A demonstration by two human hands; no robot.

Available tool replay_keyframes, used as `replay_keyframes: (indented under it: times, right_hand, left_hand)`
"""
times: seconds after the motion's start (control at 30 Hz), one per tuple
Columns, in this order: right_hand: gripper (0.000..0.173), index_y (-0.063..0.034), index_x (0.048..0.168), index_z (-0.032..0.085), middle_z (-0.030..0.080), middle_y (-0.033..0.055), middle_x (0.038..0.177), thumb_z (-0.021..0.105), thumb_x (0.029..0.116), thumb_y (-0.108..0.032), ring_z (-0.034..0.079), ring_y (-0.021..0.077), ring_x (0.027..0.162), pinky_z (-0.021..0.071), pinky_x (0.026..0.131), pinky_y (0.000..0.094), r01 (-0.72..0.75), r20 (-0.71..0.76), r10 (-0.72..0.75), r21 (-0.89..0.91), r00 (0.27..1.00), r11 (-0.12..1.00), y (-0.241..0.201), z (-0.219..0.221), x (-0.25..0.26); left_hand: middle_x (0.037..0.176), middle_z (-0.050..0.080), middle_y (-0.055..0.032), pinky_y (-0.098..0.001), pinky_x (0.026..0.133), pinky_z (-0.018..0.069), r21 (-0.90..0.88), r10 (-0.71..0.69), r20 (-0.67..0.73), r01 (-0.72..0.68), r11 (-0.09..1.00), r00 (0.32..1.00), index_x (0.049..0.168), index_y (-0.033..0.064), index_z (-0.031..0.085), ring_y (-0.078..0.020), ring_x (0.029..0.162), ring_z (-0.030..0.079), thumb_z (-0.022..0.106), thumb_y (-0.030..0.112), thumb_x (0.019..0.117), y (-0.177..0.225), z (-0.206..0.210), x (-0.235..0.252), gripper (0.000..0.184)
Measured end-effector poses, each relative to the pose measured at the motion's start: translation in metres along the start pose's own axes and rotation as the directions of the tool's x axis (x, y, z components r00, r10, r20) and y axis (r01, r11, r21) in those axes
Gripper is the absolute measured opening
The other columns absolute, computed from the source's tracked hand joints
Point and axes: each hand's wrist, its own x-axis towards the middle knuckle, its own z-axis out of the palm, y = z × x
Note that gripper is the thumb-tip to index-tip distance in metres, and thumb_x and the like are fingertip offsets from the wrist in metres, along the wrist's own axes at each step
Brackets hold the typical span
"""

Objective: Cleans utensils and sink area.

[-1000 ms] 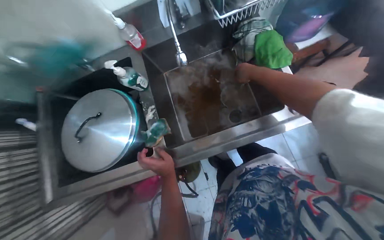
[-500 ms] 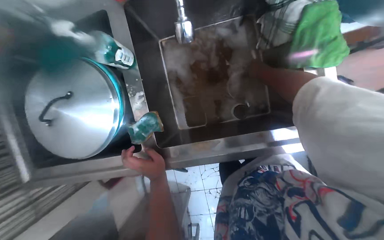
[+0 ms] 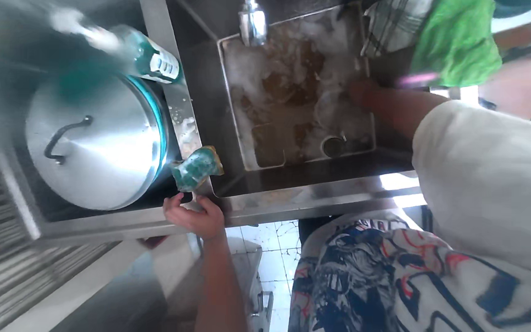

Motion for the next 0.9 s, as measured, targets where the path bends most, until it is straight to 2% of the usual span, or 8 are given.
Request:
replay_keyframes:
  times: [0.07, 0.17, 0.33, 0.47, 0.57, 0.77, 0.83, 0.9]
  right_hand:
    - [0.043, 0.0080, 0.138, 0.058, 0.053, 0.0332, 0.145, 0.062, 0.1029, -0.016, 0.047, 0.0528, 0.138, 0.0342, 0.113, 0.0709, 0.075, -0.123, -0.060, 0.116, 0.991, 0.990, 0.006, 0.008, 0.002]
    - [0.050, 0.0074, 0.150, 0.044, 0.047, 0.0291, 0.153, 0.055, 0.1082, -0.019, 0.045, 0.0436, 0.143, 0.0341, 0.119, 0.0561, 0.002, 0.136, -0.023, 0.149, 0.990, 0.989, -0.020, -0.047, -0.047]
    - [0.047, 0.0115, 0.141, 0.052, 0.049, 0.0318, 0.149, 0.056, 0.1080, -0.021, 0.046, 0.0467, 0.140, 0.0348, 0.116, 0.0602, 0.085, 0.253, -0.067, -0.062, 0.965, 0.994, -0.032, -0.062, -0.046]
    - [0.036, 0.0076, 0.122, 0.067, 0.062, 0.0326, 0.130, 0.067, 0.1003, -0.021, 0.057, 0.0512, 0.126, 0.0419, 0.106, 0.0713, 0.144, 0.001, -0.145, 0.127, 0.989, 0.981, -0.006, -0.006, 0.014]
    - [0.030, 0.0046, 0.112, 0.072, 0.068, 0.0296, 0.119, 0.066, 0.1009, -0.022, 0.063, 0.0486, 0.117, 0.0466, 0.101, 0.0692, 0.167, -0.090, -0.151, 0.210, 0.984, 0.963, -0.007, -0.011, 0.006]
    - [0.027, -0.0033, 0.107, 0.077, 0.073, 0.0244, 0.106, 0.064, 0.1013, -0.026, 0.070, 0.0449, 0.102, 0.0506, 0.093, 0.0700, 0.206, -0.306, -0.079, 0.411, 0.949, 0.888, 0.000, -0.022, -0.029]
    - [0.030, -0.0028, 0.107, 0.076, 0.073, 0.0235, 0.104, 0.065, 0.1017, -0.030, 0.071, 0.0415, 0.098, 0.0523, 0.092, 0.0674, 0.181, -0.322, -0.006, 0.515, 0.947, 0.838, 0.000, -0.027, -0.037]
    - [0.031, 0.0011, 0.111, 0.072, 0.071, 0.0204, 0.101, 0.062, 0.1029, -0.027, 0.069, 0.0305, 0.086, 0.0561, 0.084, 0.0550, 0.107, -0.252, 0.096, 0.681, 0.963, 0.724, -0.011, -0.031, -0.048]
  left_hand:
    - [0.126, 0.056, -0.0393, -0.0516, 0.114, 0.0362, -0.025, 0.015, 0.017, -0.015, 1.000, 1.000, 0.120, -0.0148, 0.056, -0.0524, 0.128, 0.049, 0.056, 0.019, 0.0930, 0.000, -0.001, 0.001, 0.043]
    - [0.128, 0.056, -0.0358, -0.0503, 0.116, 0.0343, -0.027, 0.008, 0.024, -0.008, 1.000, 1.000, 0.123, -0.0117, 0.055, -0.0489, 0.131, 0.048, 0.056, 0.020, 0.0942, -0.001, -0.002, -0.001, 0.043]
    - [0.129, 0.056, -0.0338, -0.0497, 0.115, 0.0341, -0.042, 0.003, 0.012, -0.002, 0.999, 1.000, 0.122, -0.0094, 0.056, -0.0468, 0.132, 0.048, 0.055, 0.020, 0.0952, -0.001, 0.000, 0.001, 0.040]
    - [0.133, 0.054, -0.0327, -0.0498, 0.115, 0.0346, -0.049, -0.033, 0.029, 0.035, 0.998, 0.999, 0.124, -0.0077, 0.056, -0.0455, 0.135, 0.046, 0.055, 0.018, 0.0949, -0.002, 0.001, -0.001, 0.039]
    - [0.133, 0.054, -0.0330, -0.0509, 0.116, 0.0336, -0.056, -0.043, 0.034, 0.045, 0.997, 0.998, 0.124, -0.0081, 0.057, -0.0460, 0.134, 0.047, 0.057, 0.018, 0.0926, -0.001, 0.001, 0.001, 0.040]
    - [0.132, 0.058, -0.0278, -0.0499, 0.117, 0.0331, -0.072, -0.075, 0.006, 0.076, 0.995, 0.997, 0.122, -0.0044, 0.059, -0.0421, 0.136, 0.047, 0.056, 0.019, 0.0940, 0.001, 0.003, -0.001, 0.036]
    - [0.131, 0.058, -0.0273, -0.0495, 0.118, 0.0324, -0.069, -0.077, -0.007, 0.076, 0.995, 0.997, 0.122, -0.0039, 0.059, -0.0413, 0.136, 0.048, 0.055, 0.020, 0.0942, 0.000, 0.004, -0.001, 0.036]
    - [0.130, 0.059, -0.0271, -0.0500, 0.117, 0.0331, -0.069, -0.069, -0.024, 0.067, 0.995, 0.997, 0.120, -0.0033, 0.060, -0.0413, 0.134, 0.049, 0.054, 0.020, 0.0950, 0.001, 0.005, -0.001, 0.035]
